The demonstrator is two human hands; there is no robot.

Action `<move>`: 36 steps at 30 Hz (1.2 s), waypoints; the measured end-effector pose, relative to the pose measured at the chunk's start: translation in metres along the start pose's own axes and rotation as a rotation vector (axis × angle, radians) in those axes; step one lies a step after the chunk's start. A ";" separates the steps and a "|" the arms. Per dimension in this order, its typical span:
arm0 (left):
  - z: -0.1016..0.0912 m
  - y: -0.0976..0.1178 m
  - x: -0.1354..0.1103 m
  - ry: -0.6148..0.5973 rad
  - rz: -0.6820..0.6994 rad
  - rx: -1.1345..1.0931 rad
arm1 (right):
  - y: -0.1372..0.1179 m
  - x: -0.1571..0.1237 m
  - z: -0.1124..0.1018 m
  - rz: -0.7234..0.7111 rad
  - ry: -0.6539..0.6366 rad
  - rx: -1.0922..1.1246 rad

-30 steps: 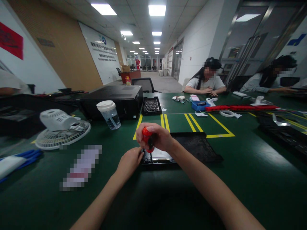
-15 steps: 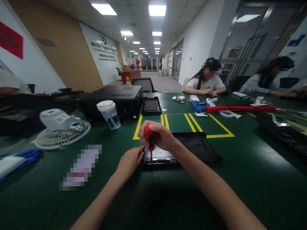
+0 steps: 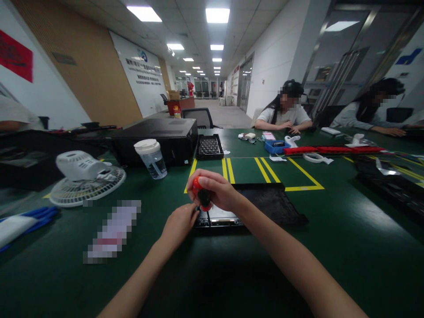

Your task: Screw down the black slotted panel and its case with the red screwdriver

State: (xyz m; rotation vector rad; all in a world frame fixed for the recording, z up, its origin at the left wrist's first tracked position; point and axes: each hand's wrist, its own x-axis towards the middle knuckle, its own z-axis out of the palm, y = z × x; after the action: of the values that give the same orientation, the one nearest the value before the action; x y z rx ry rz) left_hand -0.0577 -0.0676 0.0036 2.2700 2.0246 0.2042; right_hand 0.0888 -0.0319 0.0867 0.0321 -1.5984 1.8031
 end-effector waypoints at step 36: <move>0.006 -0.004 0.002 0.017 0.024 -0.083 | 0.000 -0.001 0.002 -0.008 0.081 -0.079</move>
State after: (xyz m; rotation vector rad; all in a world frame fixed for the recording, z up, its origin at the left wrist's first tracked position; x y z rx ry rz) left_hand -0.0606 -0.0646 -0.0024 2.2508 1.9594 0.3045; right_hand 0.0883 -0.0335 0.0865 -0.0691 -1.6080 1.7122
